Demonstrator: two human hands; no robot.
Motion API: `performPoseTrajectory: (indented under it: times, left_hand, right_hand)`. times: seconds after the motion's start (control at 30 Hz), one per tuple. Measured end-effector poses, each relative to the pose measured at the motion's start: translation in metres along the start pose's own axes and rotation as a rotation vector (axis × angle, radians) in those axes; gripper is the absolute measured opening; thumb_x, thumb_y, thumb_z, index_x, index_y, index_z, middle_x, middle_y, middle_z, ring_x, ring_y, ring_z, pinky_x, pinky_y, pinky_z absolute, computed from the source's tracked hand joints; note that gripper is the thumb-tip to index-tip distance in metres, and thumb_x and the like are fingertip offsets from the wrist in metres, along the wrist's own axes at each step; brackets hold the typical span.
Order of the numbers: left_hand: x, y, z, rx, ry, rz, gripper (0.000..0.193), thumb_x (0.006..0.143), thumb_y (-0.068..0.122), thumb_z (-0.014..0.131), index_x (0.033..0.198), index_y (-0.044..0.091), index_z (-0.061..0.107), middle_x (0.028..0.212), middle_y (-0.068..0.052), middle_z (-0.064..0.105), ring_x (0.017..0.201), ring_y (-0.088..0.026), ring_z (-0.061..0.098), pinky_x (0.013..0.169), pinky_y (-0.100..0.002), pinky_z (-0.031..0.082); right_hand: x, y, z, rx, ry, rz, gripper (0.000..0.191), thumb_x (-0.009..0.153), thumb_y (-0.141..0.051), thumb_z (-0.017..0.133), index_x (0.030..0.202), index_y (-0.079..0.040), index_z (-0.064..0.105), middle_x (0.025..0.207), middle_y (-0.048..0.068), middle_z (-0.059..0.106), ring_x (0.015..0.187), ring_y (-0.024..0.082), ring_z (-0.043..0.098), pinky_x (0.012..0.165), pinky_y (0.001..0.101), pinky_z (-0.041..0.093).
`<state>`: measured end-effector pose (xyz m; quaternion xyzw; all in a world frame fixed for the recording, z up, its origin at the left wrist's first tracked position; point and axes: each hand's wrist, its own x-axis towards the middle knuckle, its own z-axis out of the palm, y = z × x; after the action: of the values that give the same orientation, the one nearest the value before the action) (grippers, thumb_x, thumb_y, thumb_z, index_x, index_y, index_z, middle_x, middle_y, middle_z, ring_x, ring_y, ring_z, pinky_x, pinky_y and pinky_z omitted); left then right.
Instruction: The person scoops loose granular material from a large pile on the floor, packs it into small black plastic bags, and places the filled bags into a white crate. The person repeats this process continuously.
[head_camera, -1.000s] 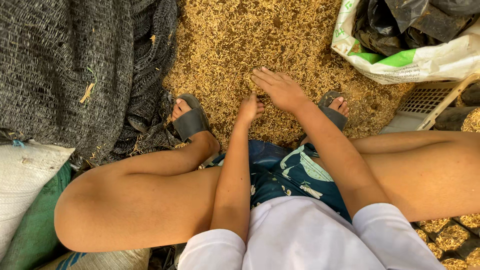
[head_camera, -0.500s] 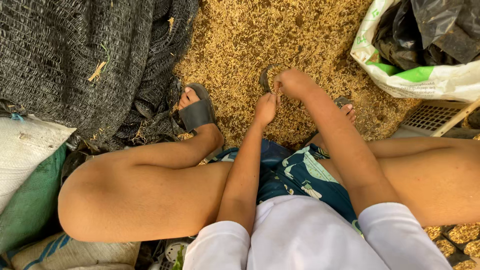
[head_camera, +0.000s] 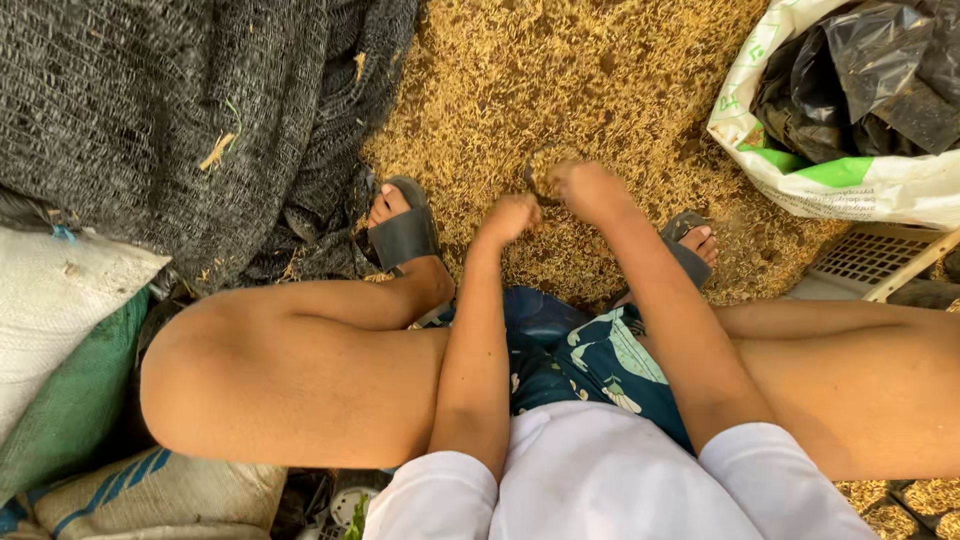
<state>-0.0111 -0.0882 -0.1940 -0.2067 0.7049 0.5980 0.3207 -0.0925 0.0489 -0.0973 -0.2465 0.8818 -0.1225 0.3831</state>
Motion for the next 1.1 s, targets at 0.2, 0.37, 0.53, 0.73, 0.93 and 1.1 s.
performPoseTrajectory:
  times: [0.2, 0.37, 0.53, 0.73, 0.93, 1.1]
  left_hand:
    - [-0.010, 0.007, -0.016, 0.036, 0.533, -0.084, 0.045, 0.100, 0.039, 0.042, 0.094, 0.002, 0.068, 0.086, -0.017, 0.069, 0.078, -0.030, 0.065, 0.078, -0.046, 0.050]
    - [-0.008, 0.028, 0.001, 0.192, 0.397, -0.150, 0.048, 0.102, 0.047, 0.041, 0.101, 0.005, 0.065, 0.086, -0.013, 0.069, 0.079, -0.028, 0.067, 0.074, -0.046, 0.053]
    - [-0.009, 0.020, 0.011, 0.329, 0.571, 0.080, 0.039, 0.101, 0.038, 0.045, 0.098, 0.006, 0.068, 0.097, -0.015, 0.066, 0.085, -0.034, 0.063, 0.074, -0.050, 0.050]
    - [-0.003, 0.006, 0.020, 0.268, 0.614, 0.283, 0.031, 0.097, 0.026, 0.055, 0.086, -0.001, 0.065, 0.090, -0.017, 0.063, 0.083, -0.035, 0.060, 0.078, -0.049, 0.049]
    - [-0.007, 0.014, 0.018, 0.315, 0.633, 0.379, 0.030, 0.094, 0.026, 0.057, 0.085, -0.001, 0.066, 0.087, -0.017, 0.062, 0.081, -0.035, 0.058, 0.077, -0.049, 0.048]
    - [-0.011, 0.042, 0.013, 0.724, 0.620, 0.202, 0.039, 0.099, 0.033, 0.049, 0.082, 0.005, 0.071, 0.087, -0.014, 0.065, 0.080, -0.032, 0.060, 0.074, -0.051, 0.047]
  right_hand:
    - [-0.011, 0.013, 0.004, -0.235, 0.540, -0.446, 0.048, 0.093, 0.001, 0.051, 0.139, -0.009, 0.060, 0.146, 0.008, 0.058, 0.136, 0.027, 0.053, 0.114, 0.0434, 0.043]
    - [-0.017, 0.019, 0.025, -0.325, 0.386, -0.338, 0.063, 0.094, 0.001, 0.050, 0.155, -0.015, 0.044, 0.160, 0.005, 0.043, 0.145, 0.023, 0.042, 0.116, 0.0463, 0.036]
    - [-0.023, 0.016, 0.029, -0.526, 0.185, -0.255, 0.073, 0.093, -0.005, 0.050, 0.161, -0.018, 0.029, 0.171, -0.002, 0.021, 0.154, 0.020, 0.025, 0.120, 0.0489, 0.029]
    - [-0.021, 0.002, 0.032, -0.626, 0.059, -0.192, 0.066, 0.098, -0.013, 0.047, 0.161, -0.016, 0.030, 0.171, -0.003, 0.014, 0.155, 0.020, 0.020, 0.124, 0.0512, 0.020]
    - [-0.014, -0.013, 0.035, -0.812, -0.109, -0.069, 0.068, 0.099, -0.018, 0.047, 0.162, -0.013, 0.022, 0.173, 0.000, -0.001, 0.157, 0.023, 0.010, 0.122, 0.0523, 0.015]
    - [-0.026, -0.011, 0.027, -0.640, -0.099, -0.076, 0.067, 0.101, -0.016, 0.043, 0.163, -0.012, 0.018, 0.173, -0.001, -0.001, 0.157, 0.023, 0.008, 0.126, 0.0536, 0.012]
